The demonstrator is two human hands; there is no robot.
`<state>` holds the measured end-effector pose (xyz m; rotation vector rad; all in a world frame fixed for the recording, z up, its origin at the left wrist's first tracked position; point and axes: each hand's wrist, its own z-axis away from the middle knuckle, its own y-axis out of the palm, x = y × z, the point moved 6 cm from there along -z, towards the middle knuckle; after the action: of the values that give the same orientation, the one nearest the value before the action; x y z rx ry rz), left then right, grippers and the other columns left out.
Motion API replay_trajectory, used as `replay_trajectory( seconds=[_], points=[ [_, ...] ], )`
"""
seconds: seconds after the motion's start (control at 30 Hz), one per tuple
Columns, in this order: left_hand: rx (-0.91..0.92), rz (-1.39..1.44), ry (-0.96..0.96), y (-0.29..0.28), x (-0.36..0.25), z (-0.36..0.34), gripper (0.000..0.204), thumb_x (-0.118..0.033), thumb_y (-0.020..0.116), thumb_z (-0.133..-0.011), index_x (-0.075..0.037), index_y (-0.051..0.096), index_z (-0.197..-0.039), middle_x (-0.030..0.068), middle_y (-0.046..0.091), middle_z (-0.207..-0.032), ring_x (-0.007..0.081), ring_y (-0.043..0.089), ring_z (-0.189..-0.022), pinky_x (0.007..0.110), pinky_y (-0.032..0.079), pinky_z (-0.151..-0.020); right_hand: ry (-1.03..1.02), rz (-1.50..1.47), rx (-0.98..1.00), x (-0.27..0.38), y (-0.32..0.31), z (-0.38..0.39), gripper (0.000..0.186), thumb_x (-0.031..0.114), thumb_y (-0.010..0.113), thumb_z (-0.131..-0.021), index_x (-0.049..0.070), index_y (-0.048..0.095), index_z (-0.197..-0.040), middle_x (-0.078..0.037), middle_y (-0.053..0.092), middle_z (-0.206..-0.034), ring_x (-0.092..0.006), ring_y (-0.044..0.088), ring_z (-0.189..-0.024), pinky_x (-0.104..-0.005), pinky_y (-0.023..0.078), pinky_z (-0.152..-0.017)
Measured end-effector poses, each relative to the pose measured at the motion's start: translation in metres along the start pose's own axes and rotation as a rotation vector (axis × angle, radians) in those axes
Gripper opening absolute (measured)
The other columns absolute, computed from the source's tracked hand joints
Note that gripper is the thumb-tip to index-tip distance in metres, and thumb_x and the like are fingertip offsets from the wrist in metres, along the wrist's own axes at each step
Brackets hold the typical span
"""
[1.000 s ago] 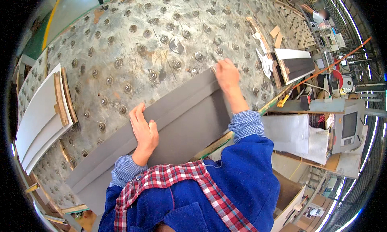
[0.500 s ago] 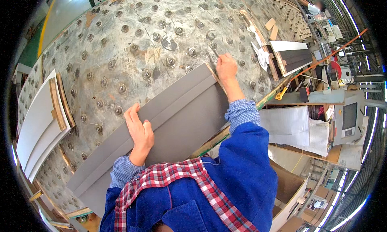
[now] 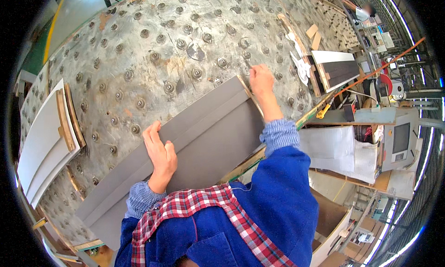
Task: The person uses a small metal tool to scrape and smooth the edges of a grey rectangular panel on a perforated workbench. They repeatedly run the tool along the panel's perimeter, flip the panel over to treat the other side, and use a yellow tape measure to check dimensions. The person also uses a wooden stick to assist in aligning the panel during the process.
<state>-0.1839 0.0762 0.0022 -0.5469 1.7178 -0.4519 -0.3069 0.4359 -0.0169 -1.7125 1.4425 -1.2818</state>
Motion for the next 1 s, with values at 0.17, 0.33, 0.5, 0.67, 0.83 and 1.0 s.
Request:
replay_trajectory(
  seconds=[0.17,0.33,0.5,0.67,0.83,1.0],
  points=[
    [-0.015,0.013,-0.008,-0.002,0.003,0.006,0.061,-0.002,0.051,-0.069,0.003,0.042,-0.128,0.0231,0.041,-0.117,0.0397,0.044,-0.104,0.047,0.035,-0.093,-0.081,-0.245,0.121,0.069,0.0,0.017,0.009,0.014,0.06,-0.086,0.008,0.067,-0.09,-0.01,0.06,-0.083,-0.031,0.061,-0.076,-0.0402,0.05,-0.067],
    [-0.02,0.035,-0.011,0.0,0.004,0.004,0.058,-0.001,0.051,-0.069,0.002,0.045,-0.127,0.0223,0.041,-0.118,0.039,0.044,-0.105,0.046,0.036,-0.093,0.034,0.055,-0.08,0.016,-0.013,0.009,0.012,0.014,0.059,-0.086,0.007,0.066,-0.093,-0.011,0.06,-0.086,-0.0315,0.061,-0.079,-0.0407,0.049,-0.068],
    [-0.086,0.135,-0.002,-0.02,0.003,-0.001,0.052,-0.006,0.061,-0.074,-0.001,0.048,-0.124,0.0197,0.042,-0.123,0.0359,0.042,-0.115,0.044,0.035,-0.099,0.123,-0.443,-0.049,0.091,-0.007,0.047,0.014,0.013,0.064,-0.086,0.004,0.067,-0.096,-0.009,0.059,-0.082,-0.0229,0.058,-0.069,-0.0327,0.046,-0.063],
    [0.121,-0.216,0.08,-0.089,0.033,0.028,0.09,-0.039,0.08,-0.066,0.002,0.04,-0.135,0.0212,0.039,-0.136,0.0369,0.037,-0.127,0.046,0.03,-0.106,0.185,-0.519,-0.254,0.069,0.003,0.053,0.017,0.013,0.066,-0.086,0.004,0.068,-0.1,-0.007,0.059,-0.08,-0.0176,0.055,-0.062,-0.0293,0.044,-0.058],
    [0.222,-0.82,-0.073,-0.205,0.097,0.098,0.116,-0.062,0.081,-0.05,0.004,0.038,-0.135,0.0223,0.042,-0.133,0.0383,0.039,-0.123,0.048,0.029,-0.105,0.128,-0.466,-0.149,0.069,0.013,0.042,0.018,0.016,0.068,-0.084,0.008,0.07,-0.1,-0.007,0.062,-0.08,-0.0191,0.057,-0.063,-0.0302,0.045,-0.059],
    [0.067,-0.786,-0.075,-0.217,0.11,0.114,0.106,-0.059,0.081,-0.051,0.003,0.044,-0.128,0.0182,0.047,-0.119,0.0366,0.044,-0.111,0.047,0.033,-0.1,-0.112,-0.185,0.022,0.084,0.007,0.008,0.013,0.018,0.066,-0.084,0.01,0.069,-0.093,-0.008,0.063,-0.087,-0.0293,0.061,-0.078,-0.0388,0.049,-0.069]
  ],
)
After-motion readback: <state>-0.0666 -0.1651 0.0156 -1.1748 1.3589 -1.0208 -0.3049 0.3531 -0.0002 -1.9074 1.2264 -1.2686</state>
